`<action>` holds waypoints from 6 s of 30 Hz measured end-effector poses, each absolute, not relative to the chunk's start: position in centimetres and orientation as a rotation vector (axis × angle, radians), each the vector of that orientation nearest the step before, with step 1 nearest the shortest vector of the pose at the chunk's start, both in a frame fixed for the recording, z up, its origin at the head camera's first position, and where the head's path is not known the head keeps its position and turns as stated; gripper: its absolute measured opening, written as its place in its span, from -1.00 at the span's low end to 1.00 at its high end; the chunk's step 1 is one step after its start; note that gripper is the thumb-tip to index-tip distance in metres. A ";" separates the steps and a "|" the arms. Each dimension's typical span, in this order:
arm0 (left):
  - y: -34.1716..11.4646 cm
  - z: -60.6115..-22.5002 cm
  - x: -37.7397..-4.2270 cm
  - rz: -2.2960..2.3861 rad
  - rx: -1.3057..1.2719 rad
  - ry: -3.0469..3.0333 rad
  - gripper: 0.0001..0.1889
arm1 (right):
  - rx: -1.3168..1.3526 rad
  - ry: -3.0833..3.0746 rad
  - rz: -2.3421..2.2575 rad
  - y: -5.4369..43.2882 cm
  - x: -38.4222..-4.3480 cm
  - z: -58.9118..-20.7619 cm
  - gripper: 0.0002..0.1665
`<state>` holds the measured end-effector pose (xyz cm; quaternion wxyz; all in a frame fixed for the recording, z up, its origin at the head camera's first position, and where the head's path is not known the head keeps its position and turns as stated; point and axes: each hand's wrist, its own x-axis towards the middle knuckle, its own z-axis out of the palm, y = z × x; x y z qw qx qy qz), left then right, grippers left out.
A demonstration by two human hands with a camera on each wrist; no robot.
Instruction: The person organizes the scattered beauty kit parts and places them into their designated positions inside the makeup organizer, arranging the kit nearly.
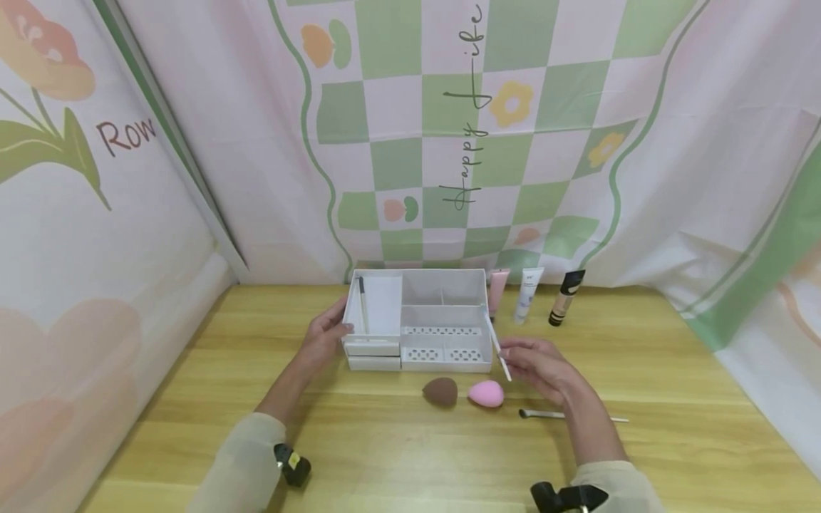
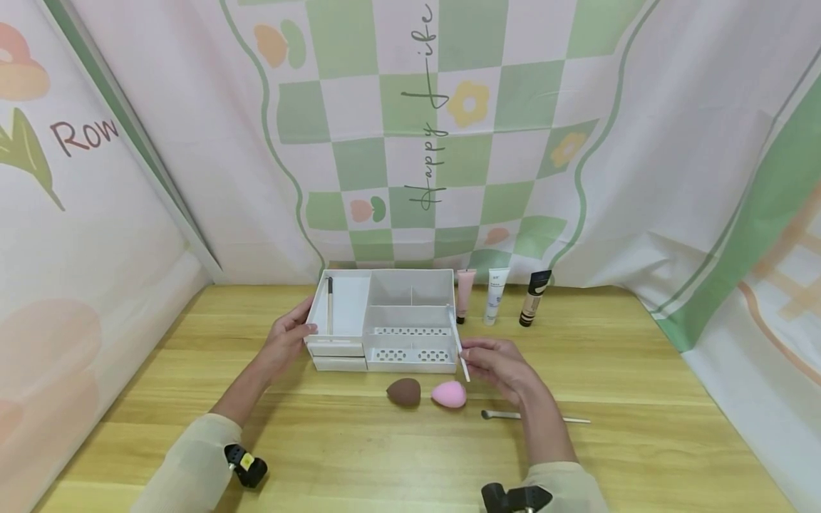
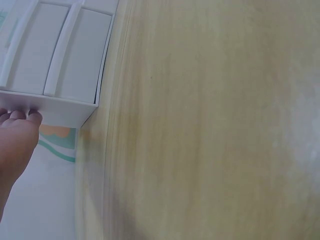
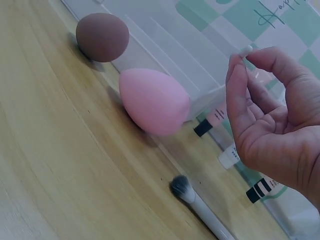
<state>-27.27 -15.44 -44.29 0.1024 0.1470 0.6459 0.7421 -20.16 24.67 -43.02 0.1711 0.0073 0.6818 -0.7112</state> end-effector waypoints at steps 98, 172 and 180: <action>-15.2 -44.2 -27.4 2.179 0.393 1.961 -0.27 | 0.092 2.343 -1.502 5.2 -29.3 -34.5 -0.67; -15.3 -44.3 -27.4 2.134 0.367 2.034 -0.29 | -0.108 2.099 -1.911 10.0 -26.6 -36.6 -0.53; -15.2 -44.3 -27.5 2.128 0.366 2.039 -0.29 | -0.185 2.220 -1.822 13.2 -25.2 -36.5 -0.50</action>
